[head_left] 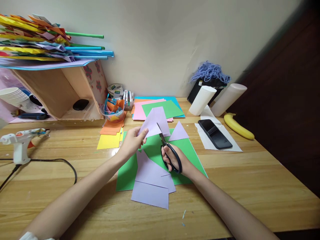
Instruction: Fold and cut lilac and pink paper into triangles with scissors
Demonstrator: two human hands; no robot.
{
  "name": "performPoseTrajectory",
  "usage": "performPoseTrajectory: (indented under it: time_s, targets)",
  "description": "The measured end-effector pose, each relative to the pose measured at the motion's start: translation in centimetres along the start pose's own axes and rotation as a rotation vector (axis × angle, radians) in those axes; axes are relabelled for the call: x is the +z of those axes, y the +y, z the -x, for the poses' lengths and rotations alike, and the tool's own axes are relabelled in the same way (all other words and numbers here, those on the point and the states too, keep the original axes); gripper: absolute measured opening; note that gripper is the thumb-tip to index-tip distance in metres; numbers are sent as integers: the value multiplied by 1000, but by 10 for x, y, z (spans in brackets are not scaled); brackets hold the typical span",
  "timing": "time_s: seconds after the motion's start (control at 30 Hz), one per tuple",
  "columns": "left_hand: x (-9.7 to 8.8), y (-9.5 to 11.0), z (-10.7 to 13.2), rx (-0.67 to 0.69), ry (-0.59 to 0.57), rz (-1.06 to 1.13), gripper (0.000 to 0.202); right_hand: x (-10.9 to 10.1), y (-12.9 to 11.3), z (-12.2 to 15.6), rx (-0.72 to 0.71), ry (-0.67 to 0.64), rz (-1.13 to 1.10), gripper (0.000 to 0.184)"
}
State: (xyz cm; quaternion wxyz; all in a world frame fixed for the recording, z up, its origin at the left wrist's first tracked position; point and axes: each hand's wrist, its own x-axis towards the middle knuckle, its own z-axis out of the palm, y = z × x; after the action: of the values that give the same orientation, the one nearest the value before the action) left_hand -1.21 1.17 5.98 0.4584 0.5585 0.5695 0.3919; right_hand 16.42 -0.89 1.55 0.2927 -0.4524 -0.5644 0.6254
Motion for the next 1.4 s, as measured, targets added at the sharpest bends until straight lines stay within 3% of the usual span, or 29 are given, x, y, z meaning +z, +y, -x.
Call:
performPoseTrajectory:
  time_s: [0.2,0.7,0.87,1.07,1.4]
  targets:
    - [4,-5,0,-22,-58,9,37,0,2,2,-2,-100,-93,65]
    - [6,-3,4,-34,-85,42,35,-2,6,-3,5,11,-48,58]
    - [4,-2,2,-14,-133,67,29,-1,-4,0,17,35,-11,60]
    - [-3,-11,-9,52,11,-28,36,2,-11,7,0,-92,42,60]
    - [3,-11,-2,101,-9,-78,42,4,1,10,-9,-250,11,65]
